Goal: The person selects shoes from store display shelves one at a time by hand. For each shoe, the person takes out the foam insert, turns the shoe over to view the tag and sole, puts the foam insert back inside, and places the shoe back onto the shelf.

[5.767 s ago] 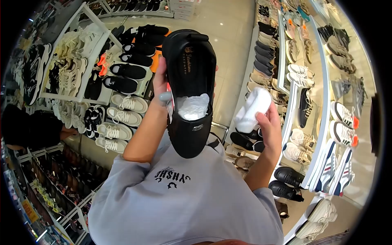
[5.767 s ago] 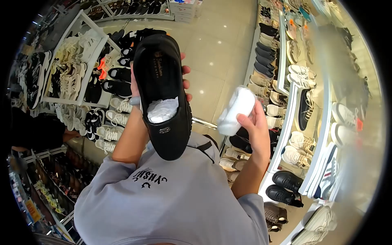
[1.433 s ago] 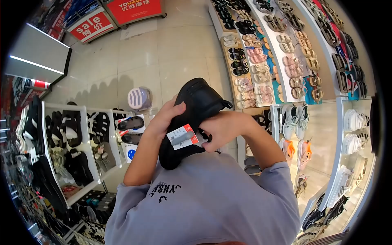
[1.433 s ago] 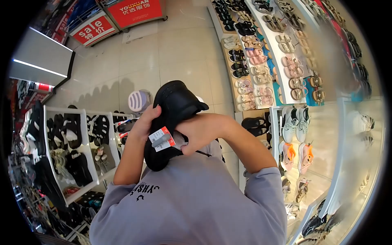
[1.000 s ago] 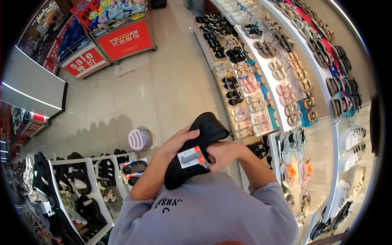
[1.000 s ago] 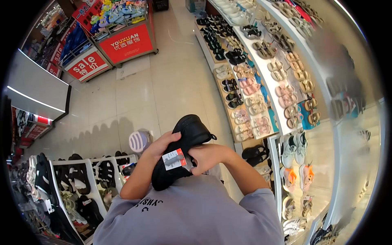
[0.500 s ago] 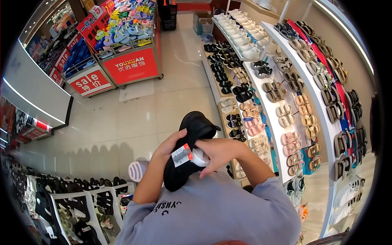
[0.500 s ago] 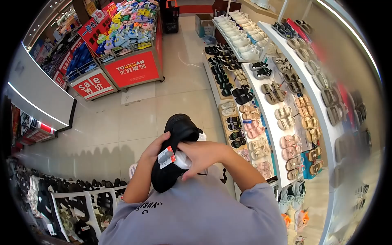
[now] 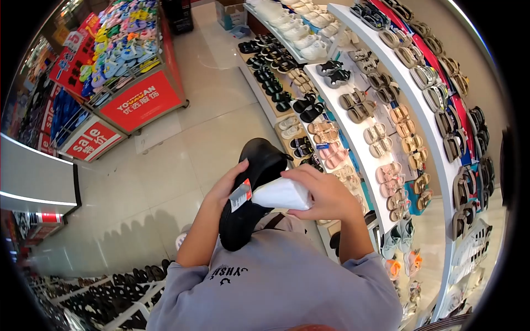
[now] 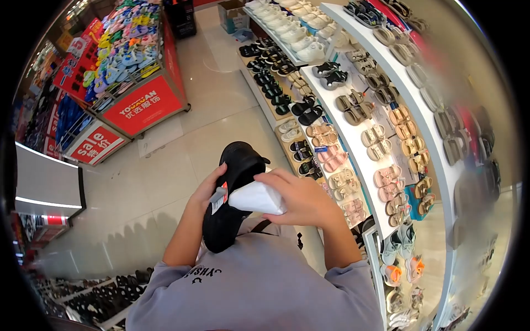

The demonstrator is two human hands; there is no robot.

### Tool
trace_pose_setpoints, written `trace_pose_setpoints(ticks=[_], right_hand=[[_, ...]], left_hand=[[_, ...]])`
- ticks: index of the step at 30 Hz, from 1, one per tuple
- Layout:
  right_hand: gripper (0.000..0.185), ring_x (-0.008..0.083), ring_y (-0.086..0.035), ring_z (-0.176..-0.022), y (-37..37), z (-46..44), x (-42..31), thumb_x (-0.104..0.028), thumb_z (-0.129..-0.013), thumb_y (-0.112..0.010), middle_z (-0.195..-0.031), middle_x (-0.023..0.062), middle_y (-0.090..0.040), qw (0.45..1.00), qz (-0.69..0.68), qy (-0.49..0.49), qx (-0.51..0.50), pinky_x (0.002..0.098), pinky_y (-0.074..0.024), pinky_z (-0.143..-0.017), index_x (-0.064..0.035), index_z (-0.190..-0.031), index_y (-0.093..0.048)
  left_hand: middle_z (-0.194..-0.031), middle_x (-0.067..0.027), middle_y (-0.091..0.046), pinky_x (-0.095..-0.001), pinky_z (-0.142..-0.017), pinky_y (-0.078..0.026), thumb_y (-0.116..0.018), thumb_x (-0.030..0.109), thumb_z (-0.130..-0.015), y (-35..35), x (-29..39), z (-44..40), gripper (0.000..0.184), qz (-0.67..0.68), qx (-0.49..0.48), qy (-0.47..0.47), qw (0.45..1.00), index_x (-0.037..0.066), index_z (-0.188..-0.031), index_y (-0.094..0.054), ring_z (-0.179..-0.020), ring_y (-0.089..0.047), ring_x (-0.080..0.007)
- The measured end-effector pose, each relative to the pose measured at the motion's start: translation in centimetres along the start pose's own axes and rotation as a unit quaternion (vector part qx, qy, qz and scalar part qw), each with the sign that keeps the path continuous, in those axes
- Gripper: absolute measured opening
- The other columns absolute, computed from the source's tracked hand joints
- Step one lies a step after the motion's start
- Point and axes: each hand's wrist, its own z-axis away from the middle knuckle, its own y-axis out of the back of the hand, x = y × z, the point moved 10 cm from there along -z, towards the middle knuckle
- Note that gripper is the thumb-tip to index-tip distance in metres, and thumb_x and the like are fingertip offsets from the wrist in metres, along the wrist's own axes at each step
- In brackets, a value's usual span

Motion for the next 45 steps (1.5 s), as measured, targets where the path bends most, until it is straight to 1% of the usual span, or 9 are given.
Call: trace_pose_setpoints(ticks=[4,8,10,20,26,32,37,42,45], right_hand=[[0.077,0.0271,-0.063,-0.089,4.0,-0.1,2.0,-0.024,-0.065,-0.082,-0.111,0.0110,-0.057,0.980,-0.044,-0.073,0.178,0.0321,-0.0527,-0.071,-0.0105,-0.132,-0.048],[0.088,0.0218,-0.054,-0.112,3.9,-1.3,4.6,-0.013,-0.067,-0.083,-0.121,0.0123,-0.052,0.922,-0.162,-0.118,0.333,0.0328,-0.0547,-0.079,-0.0032,-0.141,-0.036],[0.088,0.0223,-0.052,-0.115,3.5,-2.8,5.0,-0.011,-0.067,-0.082,-0.123,0.0130,-0.050,0.895,-0.209,-0.116,0.377,0.0334,-0.0549,-0.081,-0.0019,-0.141,-0.035],[0.082,0.0230,-0.051,-0.119,2.6,-8.7,5.6,-0.010,-0.071,-0.081,-0.129,0.0149,-0.047,0.837,-0.228,-0.174,0.466,0.0345,-0.0548,-0.086,-0.0002,-0.138,-0.036],[0.073,0.0226,-0.053,-0.115,0.9,-4.8,4.0,-0.007,-0.075,-0.078,-0.129,0.0141,-0.047,0.765,-0.181,-0.231,0.573,0.0333,-0.0543,-0.084,-0.0002,-0.135,-0.038],[0.074,0.0209,-0.056,-0.109,-1.8,1.7,-0.7,-0.007,-0.077,-0.075,-0.125,0.0132,-0.050,0.662,-0.122,-0.307,0.672,0.0335,-0.0497,-0.087,-0.0016,-0.139,-0.034],[0.064,0.0205,-0.054,-0.110,-5.2,7.2,-3.9,-0.012,-0.083,-0.069,-0.124,0.0141,-0.051,0.516,-0.138,-0.348,0.771,0.0319,-0.0467,-0.091,-0.0003,-0.138,-0.036],[0.063,0.0204,-0.053,-0.112,-6.7,11.6,-6.5,-0.010,-0.084,-0.067,-0.126,0.0164,-0.049,0.472,-0.099,-0.329,0.812,0.0302,-0.0489,-0.087,0.0020,-0.136,-0.034],[0.062,0.0184,-0.055,-0.104,-6.7,15.0,-7.8,-0.011,-0.085,-0.066,-0.125,0.0156,-0.049,0.446,-0.094,-0.296,0.839,0.0271,-0.0518,-0.076,0.0011,-0.136,-0.032]], left_hand=[[-0.112,-0.0139,-0.066,-0.0379,-0.087,-0.054,-0.062,0.040,-0.090,0.7,5.2,-3.0,0.051,0.006,-0.003,0.012,1.000,0.002,-0.124,-0.056,-0.097,-0.066,-0.0250],[-0.124,-0.0162,-0.060,-0.0402,-0.096,-0.050,-0.055,0.044,-0.094,-0.3,11.6,-4.8,0.057,0.059,-0.099,-0.004,0.993,0.001,-0.131,-0.049,-0.109,-0.062,-0.0283],[-0.126,-0.0180,-0.059,-0.0456,-0.096,-0.050,-0.049,0.059,-0.091,0.5,15.4,-6.4,0.069,0.018,-0.119,-0.064,0.991,0.004,-0.132,-0.051,-0.108,-0.062,-0.0316],[-0.131,-0.0194,-0.055,-0.0463,-0.095,-0.050,-0.040,0.059,-0.094,-1.0,21.2,-8.6,0.071,-0.019,-0.156,0.005,0.988,0.004,-0.138,-0.044,-0.112,-0.060,-0.0326],[-0.131,-0.0171,-0.055,-0.0447,-0.097,-0.048,-0.039,0.056,-0.095,-3.5,18.6,-13.0,0.067,-0.090,-0.213,0.129,0.964,0.004,-0.138,-0.044,-0.114,-0.059,-0.0313],[-0.127,-0.0119,-0.059,-0.0360,-0.096,-0.048,-0.051,0.052,-0.093,-8.5,11.9,-13.7,0.063,-0.196,-0.258,0.211,0.923,0.004,-0.134,-0.048,-0.112,-0.060,-0.0243],[-0.128,-0.0104,-0.058,-0.0338,-0.098,-0.046,-0.056,0.048,-0.092,-11.7,5.5,-11.4,0.061,-0.229,-0.315,0.275,0.879,0.004,-0.133,-0.049,-0.114,-0.058,-0.0217],[-0.129,-0.0101,-0.057,-0.0339,-0.098,-0.046,-0.056,0.049,-0.092,-12.5,1.1,-9.7,0.063,-0.250,-0.299,0.298,0.871,0.004,-0.134,-0.048,-0.115,-0.057,-0.0217],[-0.133,-0.0116,-0.055,-0.0374,-0.103,-0.044,-0.053,0.051,-0.092,-15.0,-1.5,-7.6,0.065,-0.184,-0.373,0.314,0.854,0.004,-0.136,-0.046,-0.119,-0.055,-0.0253]])
